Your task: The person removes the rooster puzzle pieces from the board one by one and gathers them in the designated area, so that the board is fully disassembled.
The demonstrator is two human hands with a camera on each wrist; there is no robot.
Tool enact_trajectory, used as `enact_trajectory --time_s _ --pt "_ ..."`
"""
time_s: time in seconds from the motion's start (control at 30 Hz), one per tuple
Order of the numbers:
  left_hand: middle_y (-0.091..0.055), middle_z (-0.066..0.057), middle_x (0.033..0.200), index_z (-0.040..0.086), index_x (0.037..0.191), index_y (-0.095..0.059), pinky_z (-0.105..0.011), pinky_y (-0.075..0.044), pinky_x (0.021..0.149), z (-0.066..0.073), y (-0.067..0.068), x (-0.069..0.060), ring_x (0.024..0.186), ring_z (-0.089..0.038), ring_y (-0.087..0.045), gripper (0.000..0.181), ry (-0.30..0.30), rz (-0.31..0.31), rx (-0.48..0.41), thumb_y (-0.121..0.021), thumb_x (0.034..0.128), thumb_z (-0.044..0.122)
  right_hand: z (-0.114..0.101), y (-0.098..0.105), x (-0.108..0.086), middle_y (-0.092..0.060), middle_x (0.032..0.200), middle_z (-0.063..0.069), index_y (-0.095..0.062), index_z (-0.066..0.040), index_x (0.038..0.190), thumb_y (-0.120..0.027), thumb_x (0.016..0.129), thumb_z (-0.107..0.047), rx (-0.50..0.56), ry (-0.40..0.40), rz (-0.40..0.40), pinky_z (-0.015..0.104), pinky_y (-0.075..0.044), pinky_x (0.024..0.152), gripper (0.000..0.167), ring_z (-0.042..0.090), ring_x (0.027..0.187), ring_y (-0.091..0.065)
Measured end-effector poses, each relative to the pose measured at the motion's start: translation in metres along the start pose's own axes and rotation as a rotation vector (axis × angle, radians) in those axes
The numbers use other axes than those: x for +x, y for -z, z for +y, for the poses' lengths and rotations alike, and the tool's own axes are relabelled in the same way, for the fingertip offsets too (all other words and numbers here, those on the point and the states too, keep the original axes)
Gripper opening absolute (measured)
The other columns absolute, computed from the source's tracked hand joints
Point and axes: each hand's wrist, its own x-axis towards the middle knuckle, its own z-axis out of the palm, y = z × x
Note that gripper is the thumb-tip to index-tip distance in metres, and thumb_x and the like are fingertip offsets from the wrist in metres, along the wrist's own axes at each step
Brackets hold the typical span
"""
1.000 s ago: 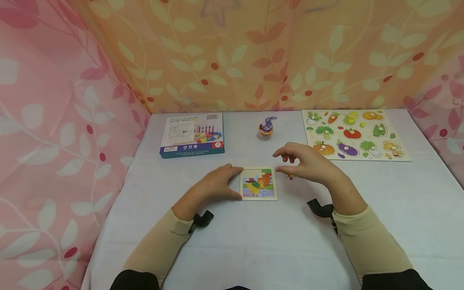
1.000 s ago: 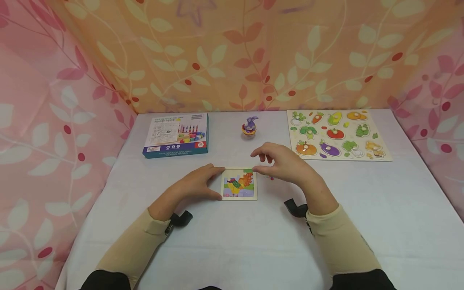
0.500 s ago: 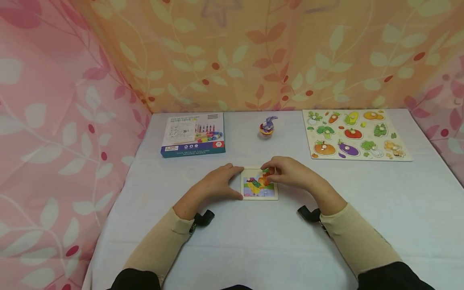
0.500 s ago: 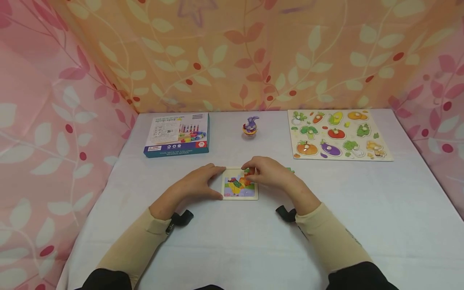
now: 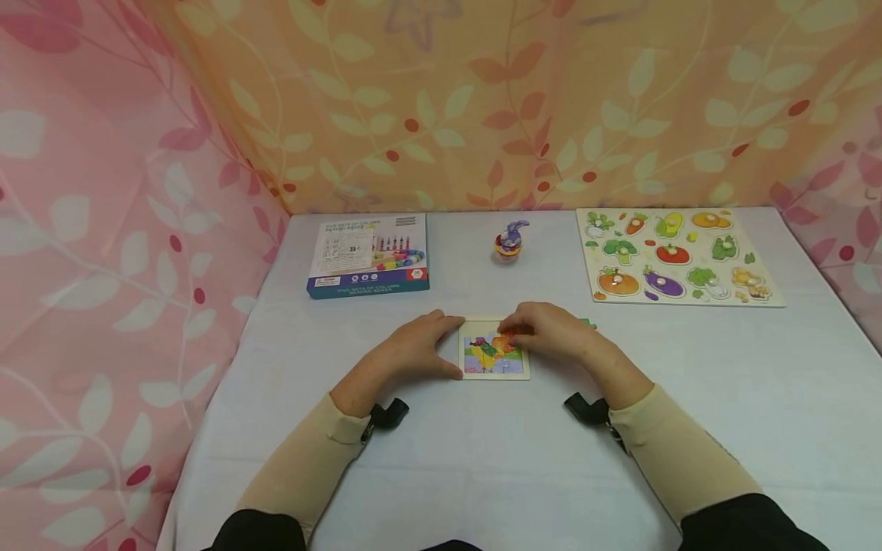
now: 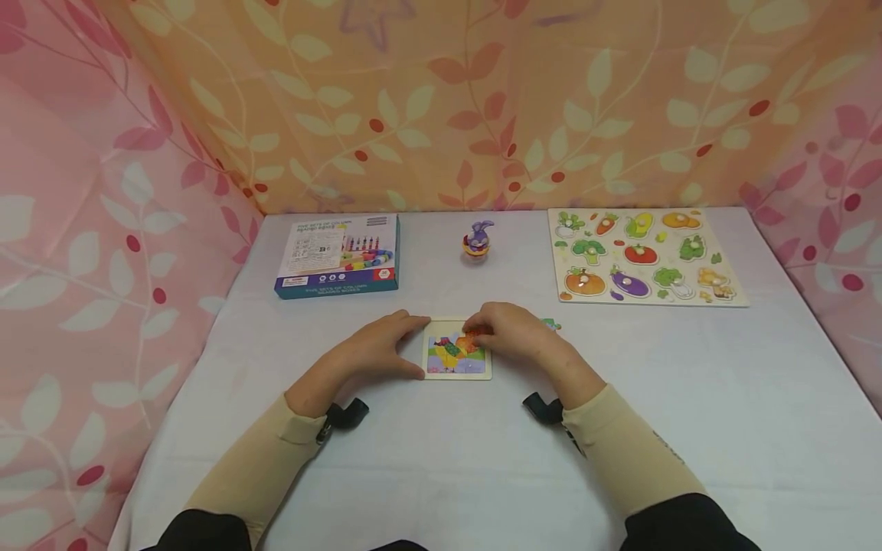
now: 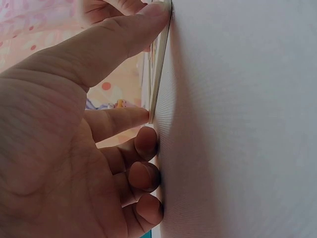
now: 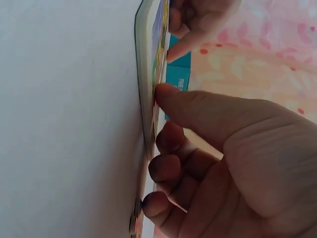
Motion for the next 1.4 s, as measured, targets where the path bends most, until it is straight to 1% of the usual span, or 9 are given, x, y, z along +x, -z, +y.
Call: enact_trajectory --time_s 0.17,0.37,0.47,0.63,0.77,0.87,1.03,1.27,1.4 --pt "-0.054 0.003 0.120 0.023 0.156 -0.046 -0.038 -0.045 0.098 0.0008 0.0008 -0.0005 0.106 -0.017 -0.051 0.093 0.006 -0.002 0.000 -0.089 0.0770 0.047 -0.0004 -0.0049 0.0023 -0.062 0.099 -0.001 -0.076 -0.009 0.113 -0.072 0.096 -0.012 -0.025 0.002 0.027 0.038 -0.049 0.083 0.018 0.016 0.088 -0.055" --pt "-0.054 0.003 0.120 0.023 0.156 -0.046 -0.038 -0.045 0.099 0.0008 0.0009 -0.0005 0.106 -0.017 -0.051 0.093 0.012 -0.008 0.008 -0.089 0.0771 0.047 -0.0045 -0.0069 0.0009 -0.053 0.112 0.005 -0.077 -0.013 0.108 -0.075 0.094 -0.010 -0.008 -0.014 0.073 0.035 -0.047 0.078 0.015 0.019 0.087 -0.052" --pt "-0.054 0.003 0.121 0.023 0.156 -0.046 -0.038 -0.045 0.100 0.0008 0.0010 -0.0005 0.107 -0.017 -0.051 0.093 0.014 -0.008 0.012 -0.089 0.0771 0.047 -0.0057 -0.0066 0.0005 -0.055 0.114 0.006 -0.076 -0.013 0.111 -0.075 0.093 -0.008 -0.014 -0.014 0.077 0.038 -0.049 0.082 0.019 0.020 0.091 -0.053" --pt "-0.054 0.003 0.123 0.023 0.156 -0.045 -0.041 -0.044 0.103 0.0015 0.0013 -0.0009 0.109 -0.017 -0.050 0.094 0.014 -0.005 0.009 -0.089 0.0770 0.047 -0.0047 -0.0060 0.0020 -0.061 0.117 0.007 -0.067 -0.007 0.127 -0.075 0.092 -0.007 -0.049 -0.054 0.094 0.044 -0.050 0.093 0.036 0.022 0.099 -0.057" --pt "-0.054 0.002 0.124 0.023 0.156 -0.045 -0.042 -0.044 0.104 0.0013 0.0005 -0.0013 0.110 -0.017 -0.050 0.094 0.010 -0.003 0.003 -0.089 0.0768 0.047 -0.0033 -0.0057 0.0023 -0.062 0.119 0.007 -0.069 -0.006 0.125 -0.076 0.092 -0.007 -0.077 -0.086 0.102 0.045 -0.050 0.097 0.034 0.022 0.102 -0.058" --pt "-0.054 0.002 0.126 0.024 0.156 -0.045 -0.042 -0.043 0.105 0.0012 0.0002 -0.0013 0.111 -0.017 -0.051 0.094 0.009 0.000 0.004 -0.089 0.0767 0.048 -0.0034 -0.0044 0.0014 -0.063 0.115 0.005 -0.071 -0.008 0.121 -0.076 0.092 -0.008 -0.087 -0.088 0.102 0.043 -0.051 0.092 0.030 0.022 0.097 -0.058" --pt "-0.054 0.002 0.130 0.025 0.156 -0.045 -0.043 -0.042 0.106 0.0010 0.0002 -0.0004 0.114 -0.017 -0.050 0.094 0.012 0.000 0.004 -0.089 0.0770 0.047 -0.0054 -0.0012 0.0006 -0.066 0.107 0.002 -0.071 -0.009 0.122 -0.076 0.091 -0.007 -0.091 -0.080 0.088 0.043 -0.051 0.088 0.032 0.020 0.091 -0.058" --pt "-0.054 0.003 0.124 0.024 0.156 -0.045 -0.041 -0.044 0.103 0.0012 0.0006 -0.0001 0.109 -0.017 -0.050 0.093 0.008 -0.002 0.010 -0.089 0.0772 0.048 -0.0056 0.0004 0.0005 -0.068 0.103 0.000 -0.073 -0.006 0.123 -0.076 0.090 -0.007 -0.104 -0.063 0.088 0.042 -0.052 0.086 0.033 0.017 0.088 -0.059" --pt "-0.054 0.003 0.123 0.024 0.156 -0.045 -0.040 -0.044 0.102 0.0006 0.0002 0.0000 0.108 -0.017 -0.050 0.093 0.006 0.000 0.015 -0.088 0.0775 0.049 -0.0067 0.0015 0.0003 -0.067 0.100 -0.002 -0.073 -0.007 0.124 -0.075 0.091 -0.009 -0.083 -0.049 0.079 0.037 -0.050 0.079 0.033 0.017 0.085 -0.056"
